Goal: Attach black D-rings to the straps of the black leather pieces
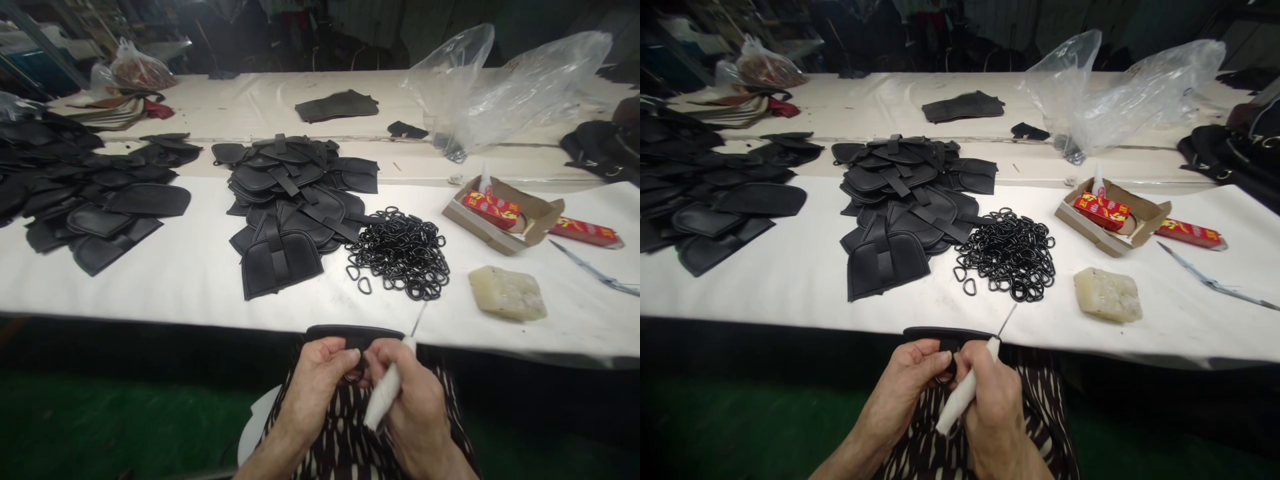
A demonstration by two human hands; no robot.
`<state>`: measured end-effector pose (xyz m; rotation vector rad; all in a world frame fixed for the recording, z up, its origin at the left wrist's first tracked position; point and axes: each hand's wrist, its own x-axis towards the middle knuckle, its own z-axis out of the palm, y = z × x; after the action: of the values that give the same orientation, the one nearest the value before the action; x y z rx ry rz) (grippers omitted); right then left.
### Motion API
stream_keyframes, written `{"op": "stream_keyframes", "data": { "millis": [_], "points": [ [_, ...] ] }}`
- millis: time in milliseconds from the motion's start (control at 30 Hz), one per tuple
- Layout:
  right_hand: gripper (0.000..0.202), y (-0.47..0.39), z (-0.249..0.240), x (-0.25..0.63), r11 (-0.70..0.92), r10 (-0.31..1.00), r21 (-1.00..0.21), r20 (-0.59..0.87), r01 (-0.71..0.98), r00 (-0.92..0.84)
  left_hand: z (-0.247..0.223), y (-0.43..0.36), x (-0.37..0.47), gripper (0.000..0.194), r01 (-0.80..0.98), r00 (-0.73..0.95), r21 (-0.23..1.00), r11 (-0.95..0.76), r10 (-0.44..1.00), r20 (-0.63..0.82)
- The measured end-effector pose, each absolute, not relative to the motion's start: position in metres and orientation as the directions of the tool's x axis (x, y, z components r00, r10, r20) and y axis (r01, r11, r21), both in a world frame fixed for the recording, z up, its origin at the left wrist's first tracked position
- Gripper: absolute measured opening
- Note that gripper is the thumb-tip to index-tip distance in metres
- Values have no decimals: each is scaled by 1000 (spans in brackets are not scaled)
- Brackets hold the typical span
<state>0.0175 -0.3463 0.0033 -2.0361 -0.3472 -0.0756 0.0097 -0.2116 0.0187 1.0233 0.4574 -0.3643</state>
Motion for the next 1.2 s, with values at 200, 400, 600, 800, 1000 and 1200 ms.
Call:
{"op": "stream_keyframes", "data": {
  "millis": [200, 400, 600, 800, 1000, 1200],
  "points": [
    [7, -361, 15, 33, -571, 99, -783, 233, 247, 967, 17, -211, 8, 21, 551, 806, 679, 485, -96, -585],
    [15, -357, 24, 36, -301, 116, -943, -184, -142, 976, 18, -209, 9, 21, 614, 742, 614, 496, -97, -664],
    [15, -356, 20, 36, -261, 95, -957, -155, -125, 983, 19, -207, 11, 23, 653, 698, 566, 503, -112, -707],
    [16, -357, 18, 39, -260, 129, -962, -121, -84, 984, 20, -206, 14, 22, 671, 678, 543, 505, -123, -725],
    [16, -356, 21, 41, -250, 148, -967, -98, -59, 984, 19, -207, 14, 19, 656, 680, 542, 525, -100, -726],
    [17, -353, 35, 41, -184, 168, -983, -54, -22, 984, 27, -208, 14, 22, 619, 722, 585, 524, -86, -686]
  ]
}}
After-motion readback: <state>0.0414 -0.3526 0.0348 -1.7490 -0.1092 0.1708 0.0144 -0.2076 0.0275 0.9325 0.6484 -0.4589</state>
